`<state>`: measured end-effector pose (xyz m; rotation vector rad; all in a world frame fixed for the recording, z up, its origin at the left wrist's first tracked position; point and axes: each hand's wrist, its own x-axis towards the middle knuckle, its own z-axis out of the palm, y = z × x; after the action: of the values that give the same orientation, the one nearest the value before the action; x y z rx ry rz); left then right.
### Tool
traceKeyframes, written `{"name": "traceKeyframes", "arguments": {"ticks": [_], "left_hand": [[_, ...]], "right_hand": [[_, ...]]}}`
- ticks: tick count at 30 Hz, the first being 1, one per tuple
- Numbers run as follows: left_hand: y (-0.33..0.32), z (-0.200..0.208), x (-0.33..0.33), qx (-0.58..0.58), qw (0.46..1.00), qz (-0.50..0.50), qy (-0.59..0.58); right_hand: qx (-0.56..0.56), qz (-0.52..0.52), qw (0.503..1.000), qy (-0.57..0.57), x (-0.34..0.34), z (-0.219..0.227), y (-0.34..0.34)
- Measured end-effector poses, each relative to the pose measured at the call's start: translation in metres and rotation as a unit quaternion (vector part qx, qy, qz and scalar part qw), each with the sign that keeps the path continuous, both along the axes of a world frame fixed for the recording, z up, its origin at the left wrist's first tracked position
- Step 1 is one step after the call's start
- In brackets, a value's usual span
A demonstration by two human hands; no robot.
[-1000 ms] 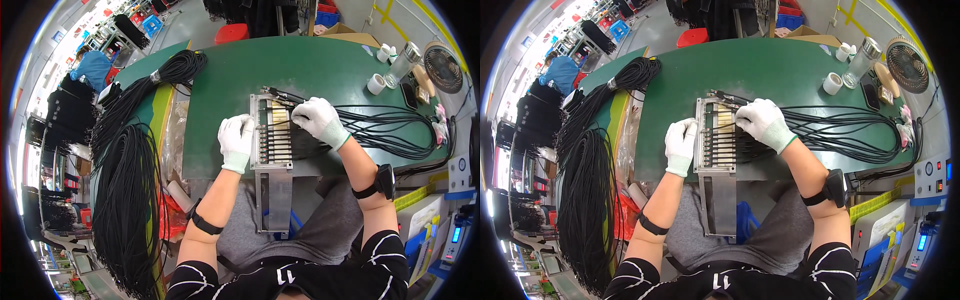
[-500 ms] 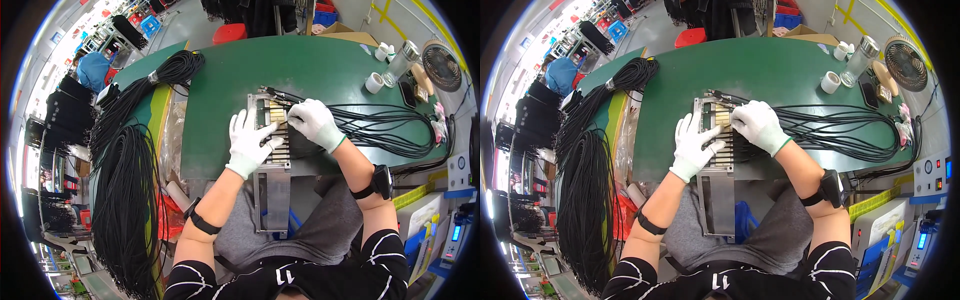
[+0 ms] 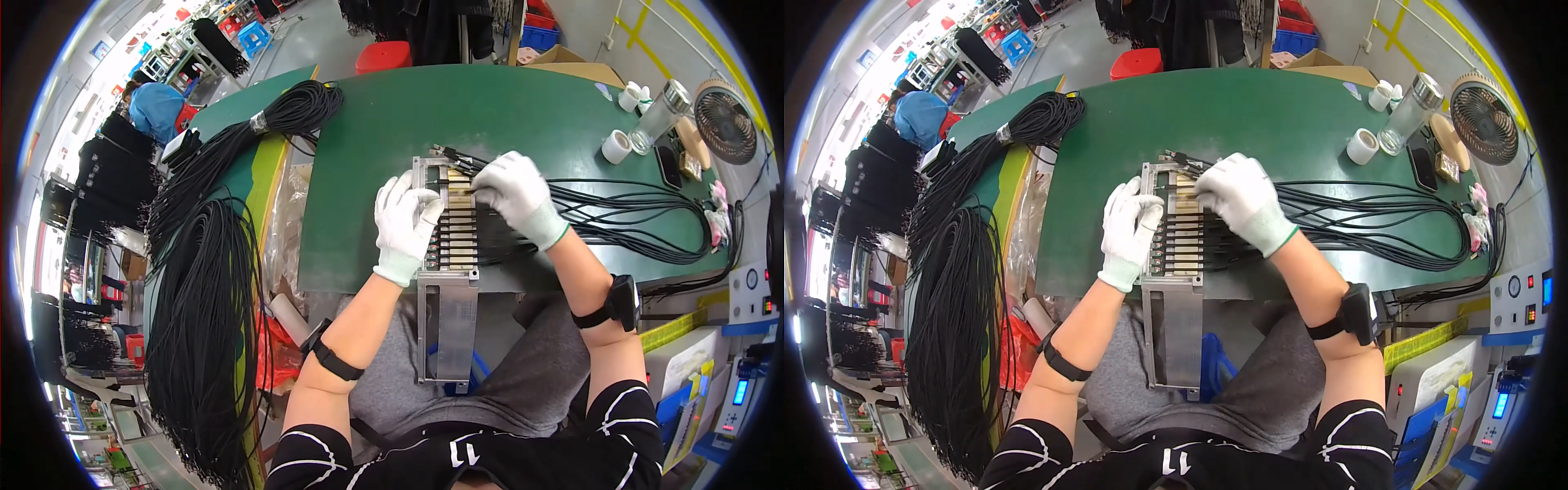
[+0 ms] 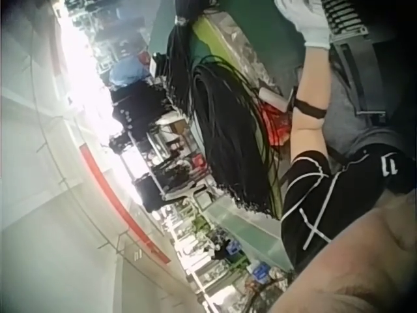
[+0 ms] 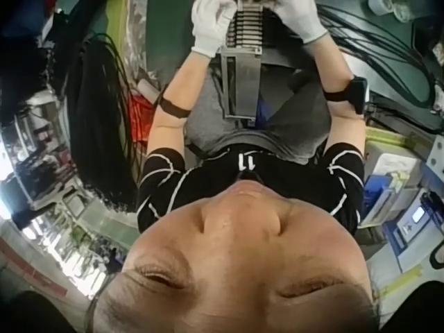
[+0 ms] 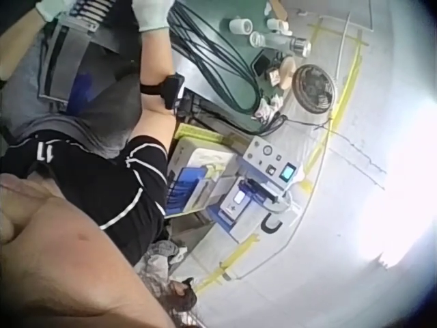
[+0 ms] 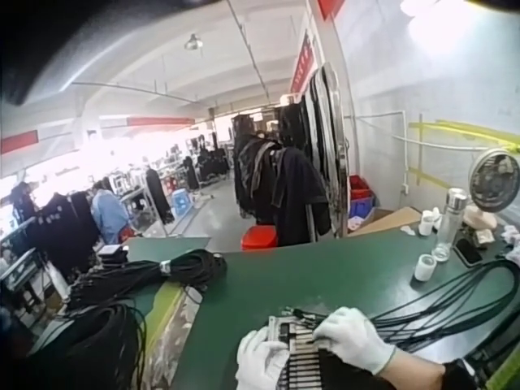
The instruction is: Insert the individual ends of a bundle of wires into a terminal jig or testing fixture.
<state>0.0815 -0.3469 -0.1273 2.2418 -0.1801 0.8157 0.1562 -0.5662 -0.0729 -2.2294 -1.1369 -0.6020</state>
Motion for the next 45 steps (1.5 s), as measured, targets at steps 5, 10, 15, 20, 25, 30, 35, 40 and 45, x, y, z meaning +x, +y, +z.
{"name": "traceKeyframes", "arguments": {"ticks": [5, 10, 15, 20, 25, 30, 35, 40, 45], "left_hand": [[0.005, 0.007, 0.004, -0.029, 0.996, -0.086, 0.008], [0.008, 0.005, 0.000, -0.109, 0.991, -0.074, 0.018], [0.012, 0.019, -0.004, 0.018, 1.000, 0.009, 0.016], [0.021, 0.002, 0.003, 0.019, 0.996, 0.061, 0.070], [0.022, -0.004, 0.005, 0.021, 0.994, 0.055, 0.095], [0.021, 0.000, 0.003, 0.016, 0.994, 0.049, 0.093], [0.024, -0.001, 0.003, 0.014, 0.994, 0.049, 0.096], [0.014, 0.006, -0.002, -0.011, 0.996, -0.012, 0.087], [-0.004, 0.015, -0.005, 0.116, 0.993, -0.010, 0.000]], "right_hand": [[0.014, 0.046, 0.998, 0.042, -0.026, 0.003, 0.024], [-0.003, 0.019, 0.996, 0.093, -0.018, -0.004, 0.014], [0.007, -0.010, 0.994, 0.111, -0.013, -0.007, -0.001], [-0.059, -0.027, 0.997, 0.051, -0.006, -0.010, 0.004], [-0.090, -0.059, 0.994, 0.029, -0.004, -0.014, 0.002], [-0.117, -0.069, 0.990, 0.026, -0.003, -0.016, 0.002], [-0.125, -0.065, 0.990, 0.018, -0.005, -0.013, 0.004], [-0.088, -0.049, 0.995, -0.006, -0.010, -0.012, 0.005], [-0.086, -0.063, 0.994, -0.001, -0.015, -0.016, 0.008]]}}
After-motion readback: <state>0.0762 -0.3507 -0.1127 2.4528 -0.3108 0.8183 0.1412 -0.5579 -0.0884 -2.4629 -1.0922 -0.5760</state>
